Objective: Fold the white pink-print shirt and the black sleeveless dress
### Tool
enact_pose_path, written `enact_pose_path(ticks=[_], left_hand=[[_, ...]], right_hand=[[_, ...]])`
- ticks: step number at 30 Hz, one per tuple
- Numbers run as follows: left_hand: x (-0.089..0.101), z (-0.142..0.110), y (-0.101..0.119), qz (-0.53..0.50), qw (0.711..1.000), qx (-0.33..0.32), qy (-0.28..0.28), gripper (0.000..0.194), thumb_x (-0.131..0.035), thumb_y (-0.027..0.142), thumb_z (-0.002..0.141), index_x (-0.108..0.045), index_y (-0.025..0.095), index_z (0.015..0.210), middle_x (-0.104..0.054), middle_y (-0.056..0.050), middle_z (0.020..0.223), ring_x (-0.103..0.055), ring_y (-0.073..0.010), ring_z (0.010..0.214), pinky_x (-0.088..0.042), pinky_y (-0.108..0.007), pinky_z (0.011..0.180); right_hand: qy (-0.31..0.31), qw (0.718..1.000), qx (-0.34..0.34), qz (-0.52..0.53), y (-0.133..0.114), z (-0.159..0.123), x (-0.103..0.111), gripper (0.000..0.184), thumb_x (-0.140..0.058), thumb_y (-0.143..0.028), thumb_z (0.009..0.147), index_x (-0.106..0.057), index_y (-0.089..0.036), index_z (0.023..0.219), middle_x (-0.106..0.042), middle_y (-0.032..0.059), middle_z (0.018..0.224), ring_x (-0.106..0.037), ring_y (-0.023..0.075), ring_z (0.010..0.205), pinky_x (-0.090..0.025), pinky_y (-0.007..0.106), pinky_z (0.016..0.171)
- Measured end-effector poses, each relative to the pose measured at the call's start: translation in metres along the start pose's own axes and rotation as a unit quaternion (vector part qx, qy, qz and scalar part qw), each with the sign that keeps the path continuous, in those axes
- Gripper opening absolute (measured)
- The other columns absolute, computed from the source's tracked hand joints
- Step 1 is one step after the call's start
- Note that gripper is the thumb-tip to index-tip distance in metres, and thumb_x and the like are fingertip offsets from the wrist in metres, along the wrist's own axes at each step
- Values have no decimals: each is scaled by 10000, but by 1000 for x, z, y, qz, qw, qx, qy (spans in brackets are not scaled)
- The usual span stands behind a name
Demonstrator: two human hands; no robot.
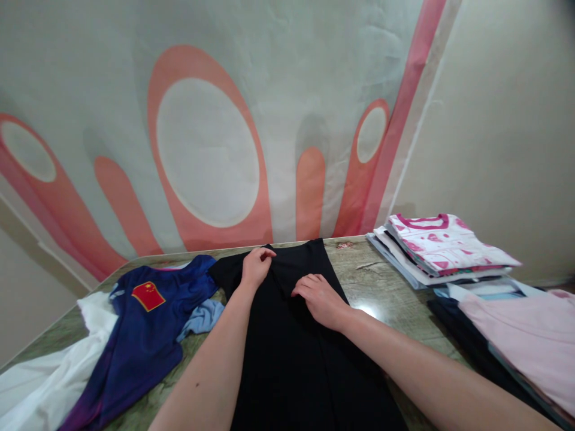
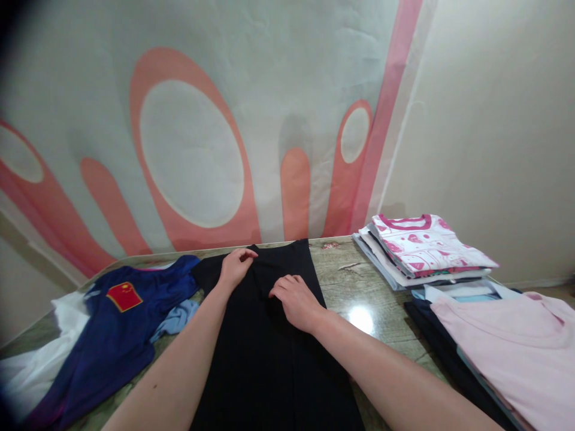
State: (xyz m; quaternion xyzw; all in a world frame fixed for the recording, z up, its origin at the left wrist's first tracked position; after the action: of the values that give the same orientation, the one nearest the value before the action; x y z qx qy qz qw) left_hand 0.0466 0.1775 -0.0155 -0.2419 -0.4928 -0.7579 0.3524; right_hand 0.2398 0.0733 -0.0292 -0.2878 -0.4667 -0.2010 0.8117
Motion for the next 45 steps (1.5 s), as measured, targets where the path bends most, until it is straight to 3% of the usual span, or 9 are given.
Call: enact_pose_path(ticks=[6,14,16,21,27,31,33,40,45], left_hand=[[-22,-11,28,-58,956,-76,-276,168,-650,257,722,-720,183,855,-677,8,757,-606,-144,716,-445,-227,674],[-22,-24,36,24,903,-90,-418,148,-685,208,643,-723,198,786,-624,37,655,-569,-124,624,-380,-207,560],[-18,-22,40,32,910,-85,-404,136,-665,187,651,-717,195,776,-633,31,657,-581,-130,633,-391,-210,568],[-10,-12,53,7,964,-132,-232,180,-593,190,745,-717,199,876,-677,-11,865,-617,-149,808,-449,-233,741],[-27,-20,41,65,933,-98,-340,138,-673,181,690,-699,197,824,-645,18,725,-611,-138,671,-459,-221,621],[-5,-10,52,88,980,-141,-112,160,-543,195,836,-693,212,892,-684,-34,949,-631,-187,925,-489,-305,843],[-7,-12,61,62,980,-177,-69,266,-446,166,892,-687,225,986,-679,-37,1078,-611,-178,1043,-463,-317,943],[-67,-31,52,127,939,-175,-268,447,-364,267,960,-450,222,1396,-397,-53,1493,-309,-207,1400,-249,-432,1138],[-71,-37,45,197,913,-160,-320,544,-257,480,982,-212,318,1500,-137,-4,1586,-95,-272,1456,-114,-594,1121]], right_hand=[[-12,1000,11,-10,0,0,-2,392,-459,-21,862,-599,-227,1164,-602,53,1021,-465,200,998,-327,352,873],[-16,999,42,-5,-2,0,-1,342,-482,-40,869,-620,-215,1128,-614,55,1069,-489,200,1041,-347,357,899],[-16,998,58,-9,-4,-1,0,344,-479,-41,872,-612,-205,1143,-615,59,1081,-505,195,1036,-346,364,921],[-24,996,80,-30,-8,-2,2,363,-471,-64,890,-585,-195,1209,-605,74,1105,-512,200,1032,-376,359,909],[-47,994,85,-57,-12,-3,3,395,-457,-78,903,-543,-174,1275,-598,93,1104,-501,213,1043,-392,366,893],[-41,994,82,-59,-12,-3,5,382,-451,-76,910,-561,-178,1262,-600,91,1093,-512,206,1016,-406,357,864],[-36,994,84,-56,-11,-3,5,358,-448,-89,921,-577,-181,1241,-604,88,1091,-520,201,1011,-415,353,860],[19,992,122,1,-11,-5,0,317,-468,-78,905,-625,-173,1164,-639,86,1127,-547,201,1077,-430,363,935],[146,987,30,64,13,-9,15,370,-446,-11,866,-657,-214,1092,-670,53,1084,-574,182,1052,-419,361,968]])
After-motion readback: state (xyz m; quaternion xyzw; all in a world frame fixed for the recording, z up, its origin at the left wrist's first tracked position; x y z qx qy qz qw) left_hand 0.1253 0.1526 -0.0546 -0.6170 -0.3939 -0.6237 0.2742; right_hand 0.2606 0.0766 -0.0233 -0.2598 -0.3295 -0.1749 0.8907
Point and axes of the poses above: each hand's wrist, its own z-axis towards the middle knuckle, its own x-axis out of the back of the hand, y = z × x, the point moved 5 cm from there along z, towards the middle knuckle
